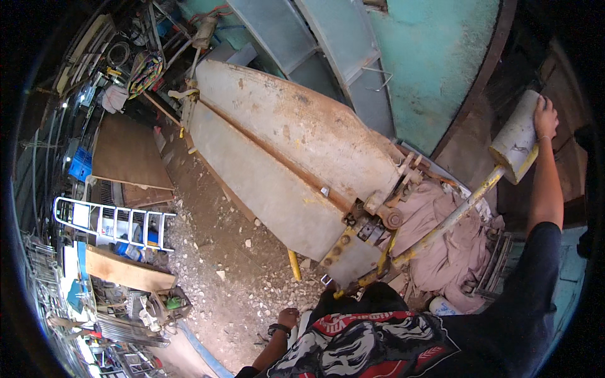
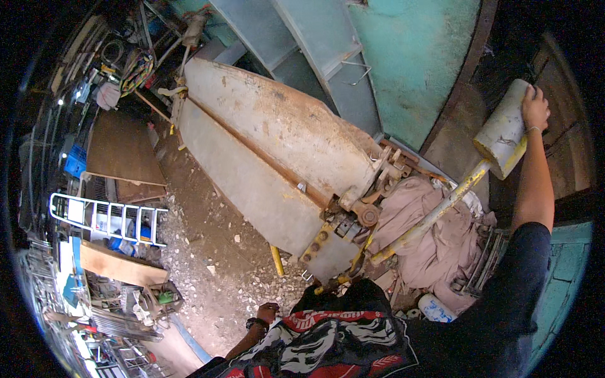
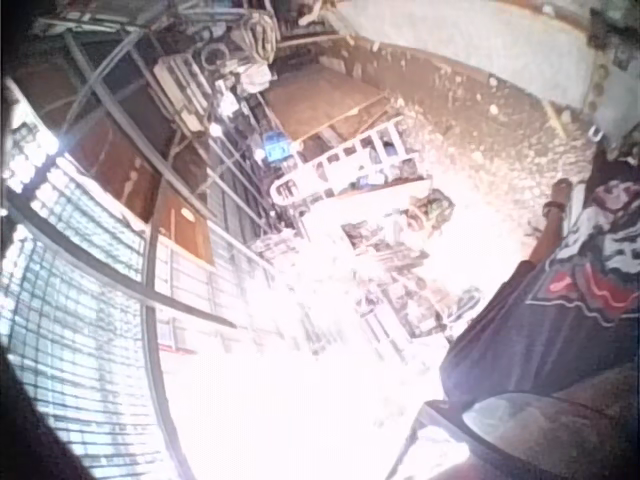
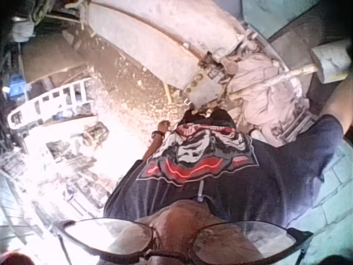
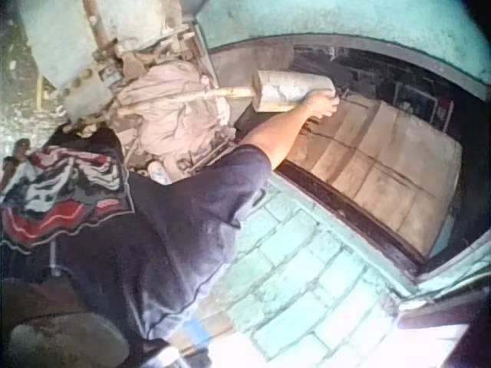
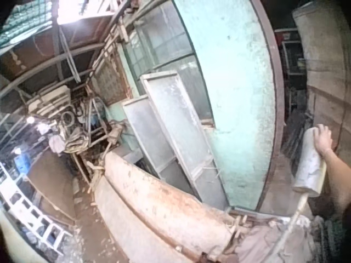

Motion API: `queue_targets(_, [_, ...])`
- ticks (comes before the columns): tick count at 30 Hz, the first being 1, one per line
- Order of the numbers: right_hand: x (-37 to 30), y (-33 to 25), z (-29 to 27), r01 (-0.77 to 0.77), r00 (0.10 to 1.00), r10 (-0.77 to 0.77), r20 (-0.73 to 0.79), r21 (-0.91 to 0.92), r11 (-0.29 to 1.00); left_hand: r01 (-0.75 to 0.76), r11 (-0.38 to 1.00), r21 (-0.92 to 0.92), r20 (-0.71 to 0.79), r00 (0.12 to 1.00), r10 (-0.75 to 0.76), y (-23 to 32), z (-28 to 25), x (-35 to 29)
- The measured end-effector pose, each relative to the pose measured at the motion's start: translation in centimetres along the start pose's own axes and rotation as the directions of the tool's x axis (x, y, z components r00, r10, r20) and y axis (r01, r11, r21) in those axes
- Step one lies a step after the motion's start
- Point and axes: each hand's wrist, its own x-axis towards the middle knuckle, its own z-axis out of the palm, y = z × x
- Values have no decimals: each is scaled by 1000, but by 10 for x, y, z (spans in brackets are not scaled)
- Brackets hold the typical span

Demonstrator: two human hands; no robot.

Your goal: The person walks through a cluttered workshop and uses a tape measure to measure the edges of a large metal frame resting on a curved surface. They repeatedly extend and retract the tape measure along different sections of the frame.

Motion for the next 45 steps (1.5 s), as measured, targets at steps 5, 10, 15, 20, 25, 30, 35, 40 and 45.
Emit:
queue_targets(5, [39,40,19,80,997,-79,9,-12,997,-207,978,3,-62,976,207,81,-14,1])
queue_targets(10, [74,39,16,228,940,-240,243,80,970,-205,979,-7,-52,977,205,89,-42,3])
queue_targets(15, [58,42,11,227,952,-255,170,166,960,-7,997,-74,-81,997,1,87,-73,-12])
queue_targets(20, [62,47,-38,293,948,-315,38,276,915,-78,984,-161,-46,996,71,92,-68,8])
queue_targets(25, [50,47,-90,350,933,-317,-169,229,908,-211,968,-136,-17,977,210,162,-72,41])
queue_targets(30, [7,26,-168,316,936,-269,-227,203,927,-360,890,-279,25,924,381,243,-85,62])
queue_targets(35, [-80,-22,-275,328,905,-225,-361,254,910,-416,823,-387,104,867,488,322,-98,72])
queue_targets(40, [-153,-46,-355,246,846,-119,-519,183,952,-420,762,-493,201,797,570,362,-108,114])
queue_targets(45, [-252,-77,-429,289,766,-75,-638,237,928,-384,767,-514,291,763,577,396,-123,126])
